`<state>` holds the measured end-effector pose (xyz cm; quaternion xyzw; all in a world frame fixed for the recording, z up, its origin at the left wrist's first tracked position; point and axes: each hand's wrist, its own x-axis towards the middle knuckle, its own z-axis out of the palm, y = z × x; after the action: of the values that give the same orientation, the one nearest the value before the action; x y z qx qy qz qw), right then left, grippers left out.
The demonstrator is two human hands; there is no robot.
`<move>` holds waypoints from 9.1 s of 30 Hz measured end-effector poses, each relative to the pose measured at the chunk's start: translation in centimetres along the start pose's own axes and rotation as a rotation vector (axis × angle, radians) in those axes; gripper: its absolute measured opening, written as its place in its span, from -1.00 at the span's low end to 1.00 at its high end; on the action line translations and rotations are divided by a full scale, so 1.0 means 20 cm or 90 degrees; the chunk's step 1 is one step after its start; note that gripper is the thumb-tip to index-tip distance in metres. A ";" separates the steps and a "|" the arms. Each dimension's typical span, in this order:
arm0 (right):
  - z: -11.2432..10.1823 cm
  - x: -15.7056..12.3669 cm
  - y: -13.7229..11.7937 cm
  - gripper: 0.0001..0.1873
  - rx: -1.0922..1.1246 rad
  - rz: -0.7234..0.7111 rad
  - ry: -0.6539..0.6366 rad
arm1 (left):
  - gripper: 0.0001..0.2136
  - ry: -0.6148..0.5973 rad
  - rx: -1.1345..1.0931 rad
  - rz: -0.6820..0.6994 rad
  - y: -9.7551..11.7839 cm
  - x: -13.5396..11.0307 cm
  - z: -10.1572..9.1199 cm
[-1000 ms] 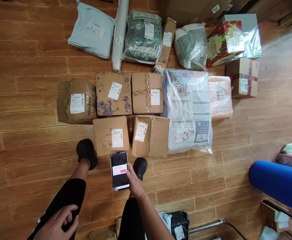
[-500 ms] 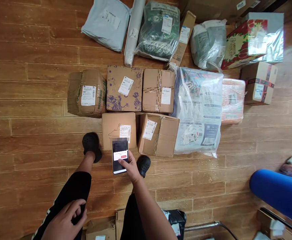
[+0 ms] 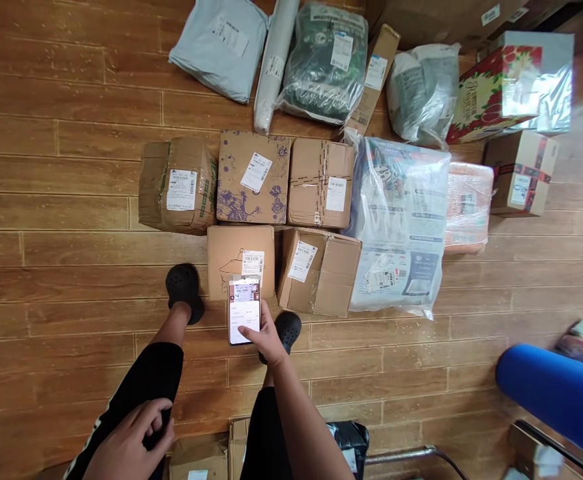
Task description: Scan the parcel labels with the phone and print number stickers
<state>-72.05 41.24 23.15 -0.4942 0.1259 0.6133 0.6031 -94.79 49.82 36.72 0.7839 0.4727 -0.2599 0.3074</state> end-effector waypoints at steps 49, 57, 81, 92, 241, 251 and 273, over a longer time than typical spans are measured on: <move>-0.03 -0.06 -0.14 -0.10 0.097 0.028 -0.141 | -0.83 0.007 0.048 0.019 0.05 0.04 -0.03; 0.00 -0.09 -0.24 -0.11 0.085 0.010 -0.147 | -0.82 -0.007 0.057 -0.006 0.06 0.04 -0.04; -0.09 -0.21 -0.15 -0.11 0.136 0.018 0.006 | -0.88 0.073 0.070 0.104 0.10 0.07 -0.06; -0.11 -0.28 -0.09 -0.07 0.171 0.034 0.055 | -0.86 0.054 0.054 0.084 0.05 0.05 -0.05; 0.24 -0.43 -0.58 -0.23 0.094 0.006 -0.024 | -0.55 -0.127 -0.335 -0.139 0.37 0.20 -0.27; 0.69 -1.09 -1.19 -0.25 0.073 -0.103 -0.058 | -0.24 -0.387 -0.861 0.025 1.18 -0.11 -1.10; 1.02 -1.81 -1.51 -0.42 0.060 -0.373 -0.076 | -0.11 -0.398 -0.795 0.229 1.44 -0.74 -1.60</move>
<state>-63.08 41.55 73.68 -0.4442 -0.0296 0.4344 0.7830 -71.24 54.04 75.52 0.4164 0.2866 -0.0986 0.8572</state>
